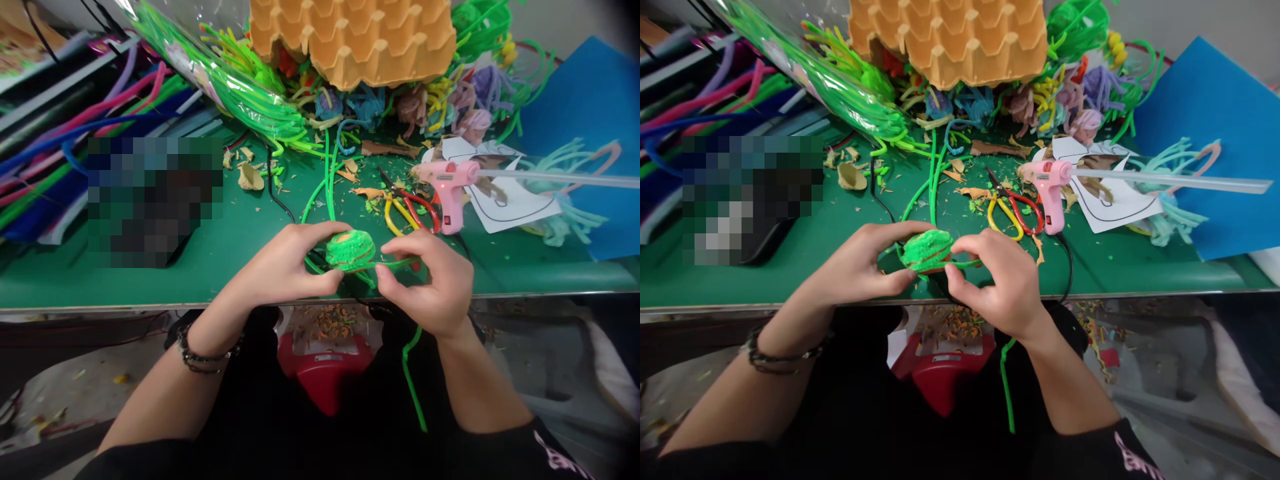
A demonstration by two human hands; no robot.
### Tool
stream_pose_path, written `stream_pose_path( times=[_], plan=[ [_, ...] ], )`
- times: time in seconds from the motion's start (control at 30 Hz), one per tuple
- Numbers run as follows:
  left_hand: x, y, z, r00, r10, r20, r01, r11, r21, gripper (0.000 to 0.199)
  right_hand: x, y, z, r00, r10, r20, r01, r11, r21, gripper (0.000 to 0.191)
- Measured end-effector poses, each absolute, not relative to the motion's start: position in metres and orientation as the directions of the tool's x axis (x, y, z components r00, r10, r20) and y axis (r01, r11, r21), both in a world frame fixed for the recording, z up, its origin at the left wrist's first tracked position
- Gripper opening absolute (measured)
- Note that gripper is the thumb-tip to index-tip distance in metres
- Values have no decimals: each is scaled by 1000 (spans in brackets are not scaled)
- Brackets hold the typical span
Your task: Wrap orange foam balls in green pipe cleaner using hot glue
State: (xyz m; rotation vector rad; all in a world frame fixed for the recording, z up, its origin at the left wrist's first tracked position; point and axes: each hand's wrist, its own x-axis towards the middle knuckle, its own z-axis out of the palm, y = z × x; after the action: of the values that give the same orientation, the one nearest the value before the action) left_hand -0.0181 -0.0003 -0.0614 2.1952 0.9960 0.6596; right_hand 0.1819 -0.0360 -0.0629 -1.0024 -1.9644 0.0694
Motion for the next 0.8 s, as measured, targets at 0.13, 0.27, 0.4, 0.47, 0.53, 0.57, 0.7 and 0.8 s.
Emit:
stream_pose_path(
  times=[0.13, 0.27, 0.4, 0.47, 0.53, 0.57, 0.7, 0.8],
  plan=[
    [-17, 0, -61, 588, 782, 210, 465, -538, 703, 51, 183, -35, -63, -266, 660, 703, 623, 674, -397, 12],
    [-17, -1, -60, 586, 777, 229, 450, -548, 705, 50, 183, -35, -62, -264, 663, 701, 624, 672, -400, 11],
    [-18, -1, -60, 597, 770, 225, 440, -549, 711, 50, 183, -35, -62, -255, 666, 701, 615, 671, -414, 11],
    [-18, -1, -60, 600, 770, 217, 441, -545, 712, 51, 185, -35, -62, -256, 667, 700, 600, 677, -426, 12],
    [-18, 0, -60, 604, 770, 205, 443, -538, 717, 51, 187, -34, -63, -261, 664, 701, 585, 686, -432, 13],
    [-19, 0, -59, 605, 771, 199, 442, -533, 722, 50, 188, -33, -63, -262, 661, 703, 579, 691, -433, 13],
    [-20, 0, -58, 617, 768, 172, 418, -505, 755, 49, 189, -33, -63, -256, 646, 719, 562, 705, -432, 12],
    [-21, 0, -58, 622, 766, 160, 405, -490, 772, 49, 187, -34, -62, -239, 648, 723, 566, 698, -439, 11]
  ],
)
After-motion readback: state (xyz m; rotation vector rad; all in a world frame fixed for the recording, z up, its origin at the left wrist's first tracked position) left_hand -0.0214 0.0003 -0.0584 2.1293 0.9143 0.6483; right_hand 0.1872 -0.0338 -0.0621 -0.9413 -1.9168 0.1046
